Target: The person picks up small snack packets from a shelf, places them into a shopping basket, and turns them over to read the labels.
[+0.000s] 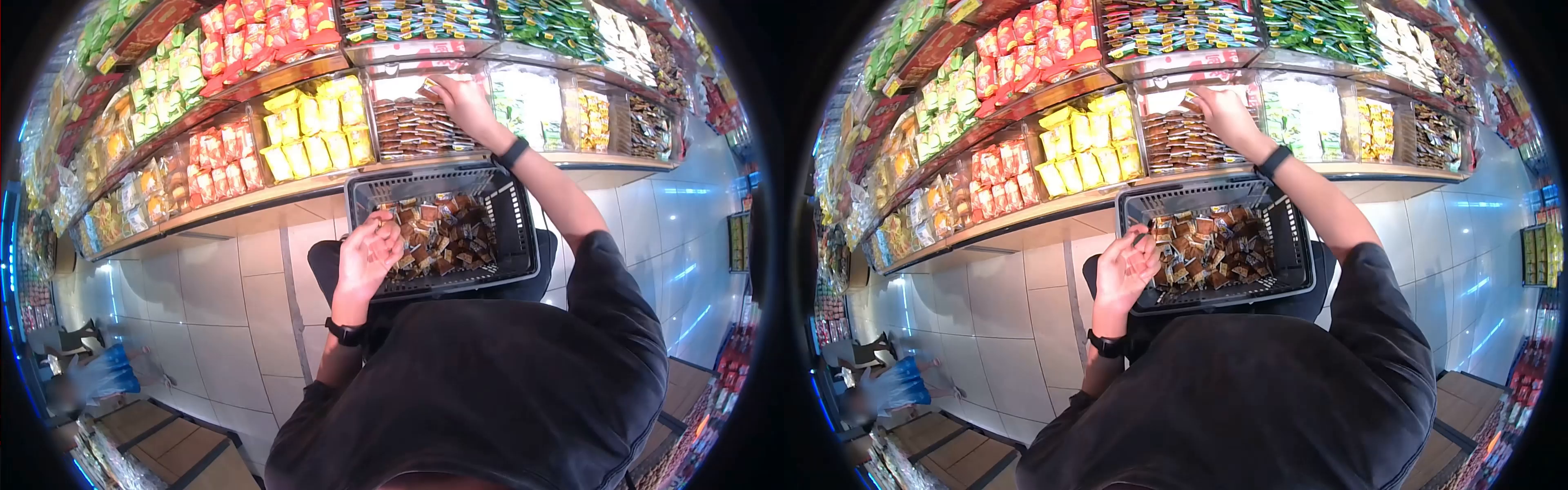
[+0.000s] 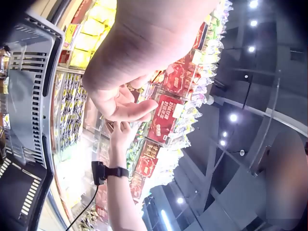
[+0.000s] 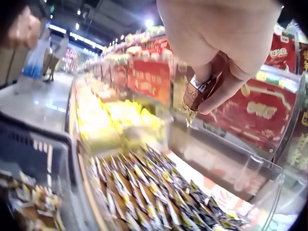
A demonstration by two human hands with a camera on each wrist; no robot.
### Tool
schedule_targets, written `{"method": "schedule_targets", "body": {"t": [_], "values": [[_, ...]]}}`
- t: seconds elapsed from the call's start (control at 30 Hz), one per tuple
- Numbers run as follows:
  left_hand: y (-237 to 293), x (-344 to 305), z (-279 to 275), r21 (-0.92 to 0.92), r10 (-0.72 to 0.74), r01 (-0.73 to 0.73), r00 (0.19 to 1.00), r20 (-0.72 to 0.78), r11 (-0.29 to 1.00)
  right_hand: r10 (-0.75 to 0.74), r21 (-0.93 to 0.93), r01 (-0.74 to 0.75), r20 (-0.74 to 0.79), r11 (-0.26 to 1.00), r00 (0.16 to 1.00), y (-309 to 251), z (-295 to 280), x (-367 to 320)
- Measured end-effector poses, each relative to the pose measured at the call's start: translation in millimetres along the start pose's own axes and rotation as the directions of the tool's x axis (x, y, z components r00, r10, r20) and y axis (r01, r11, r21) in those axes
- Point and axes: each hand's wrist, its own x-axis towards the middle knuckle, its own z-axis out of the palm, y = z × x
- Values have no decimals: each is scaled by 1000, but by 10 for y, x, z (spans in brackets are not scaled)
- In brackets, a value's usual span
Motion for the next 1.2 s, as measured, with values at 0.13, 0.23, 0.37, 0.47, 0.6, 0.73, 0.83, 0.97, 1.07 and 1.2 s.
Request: {"method": "schedule_targets", "body": {"t": [0.13, 0.23, 0.37, 0.47, 0.6, 0.73, 0.83, 0.97, 1.07, 1.2], "values": [[-6, -29, -48, -8, 53, -54, 998, -28, 999, 12, -187, 32, 229, 982, 973, 766, 563, 321], [6, -58, -74, -34, 85, -85, 996, -9, 996, -91, -182, 137, 237, 974, 967, 954, 827, 356], [23, -68, -91, -42, 94, -96, 994, -51, 994, -16, -270, 125, 371, 955, 928, 1114, 1058, 351], [19, -69, -107, -59, 94, -99, 993, -75, 993, -11, -211, 85, 329, 974, 944, 1189, 1116, 322], [3, -35, -130, -45, 110, -113, 992, -64, 993, 3, -112, 40, 360, 993, 933, 1147, 1047, 280], [-49, 9, -131, -47, 96, -99, 993, -72, 994, -2, -60, 30, 426, 998, 905, 1102, 954, 259], [-70, 16, -124, -47, 94, -99, 990, -102, 994, 115, -118, -67, 470, 991, 875, 925, 803, 254], [-57, -34, -164, -42, 98, -100, 993, -62, 994, -112, 59, 120, -123, 991, 986, 383, 515, -91], [-69, -32, -234, -91, 101, -112, 988, -120, 990, 117, 288, -144, 109, 947, 987, -192, 427, -875], [-86, 15, -301, -47, 64, -70, 992, -106, 996, 173, -52, -212, 775, 976, 608, 245, 1124, -2237]]}}
